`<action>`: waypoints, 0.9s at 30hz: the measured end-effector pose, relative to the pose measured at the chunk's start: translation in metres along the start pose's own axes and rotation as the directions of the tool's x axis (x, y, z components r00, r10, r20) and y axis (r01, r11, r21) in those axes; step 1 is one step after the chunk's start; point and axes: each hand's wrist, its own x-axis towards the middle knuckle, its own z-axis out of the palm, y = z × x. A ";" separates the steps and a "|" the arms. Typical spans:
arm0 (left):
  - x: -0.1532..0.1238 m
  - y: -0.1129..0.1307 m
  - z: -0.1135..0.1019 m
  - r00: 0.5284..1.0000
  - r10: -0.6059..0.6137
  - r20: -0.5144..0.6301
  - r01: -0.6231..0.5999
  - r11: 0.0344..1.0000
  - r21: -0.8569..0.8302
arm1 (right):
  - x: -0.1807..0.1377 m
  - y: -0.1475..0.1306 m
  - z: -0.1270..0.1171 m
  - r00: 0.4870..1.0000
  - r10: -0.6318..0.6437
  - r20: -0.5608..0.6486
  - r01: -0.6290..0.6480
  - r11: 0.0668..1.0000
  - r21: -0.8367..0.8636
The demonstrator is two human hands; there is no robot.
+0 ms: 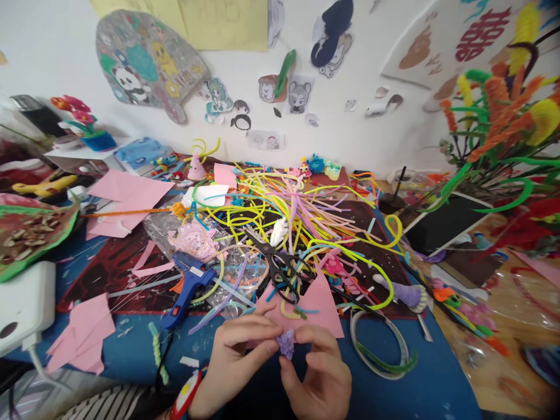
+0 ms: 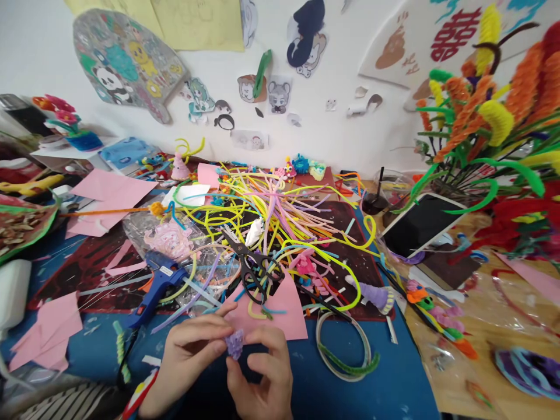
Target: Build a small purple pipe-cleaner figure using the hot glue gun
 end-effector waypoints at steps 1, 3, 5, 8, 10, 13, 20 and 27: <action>0.000 0.000 0.000 1.000 -0.005 0.001 0.005 1.000 -0.002 | 0.000 0.001 -0.001 1.000 -0.002 0.018 0.001 1.000 0.013; -0.001 0.000 0.000 1.000 -0.014 0.001 0.014 1.000 0.002 | 0.000 0.003 -0.002 1.000 0.003 0.020 -0.003 1.000 0.029; -0.003 -0.001 0.000 1.000 -0.012 -0.001 0.012 1.000 0.010 | 0.000 0.003 -0.001 1.000 0.002 0.018 -0.003 1.000 0.031; -0.005 -0.003 0.001 1.000 0.006 -0.006 -0.006 1.000 0.011 | 0.000 0.002 -0.001 1.000 0.007 0.013 -0.007 1.000 0.025; -0.007 -0.004 0.001 1.000 0.008 -0.008 -0.008 1.000 0.017 | -0.001 0.002 -0.001 1.000 0.021 0.014 -0.022 0.999 0.034; -0.008 -0.004 0.000 1.000 0.002 0.003 -0.002 1.000 0.031 | -0.001 0.002 -0.002 0.999 0.041 0.005 -0.041 0.997 0.061; -0.009 0.000 -0.004 1.000 -0.015 0.018 0.014 0.998 0.064 | -0.002 0.003 -0.003 1.000 -0.001 0.002 0.001 0.995 0.098; -0.014 -0.005 -0.003 0.989 -0.143 -0.037 0.145 0.987 0.063 | -0.003 0.002 -0.003 1.000 -0.020 0.001 0.020 0.998 0.057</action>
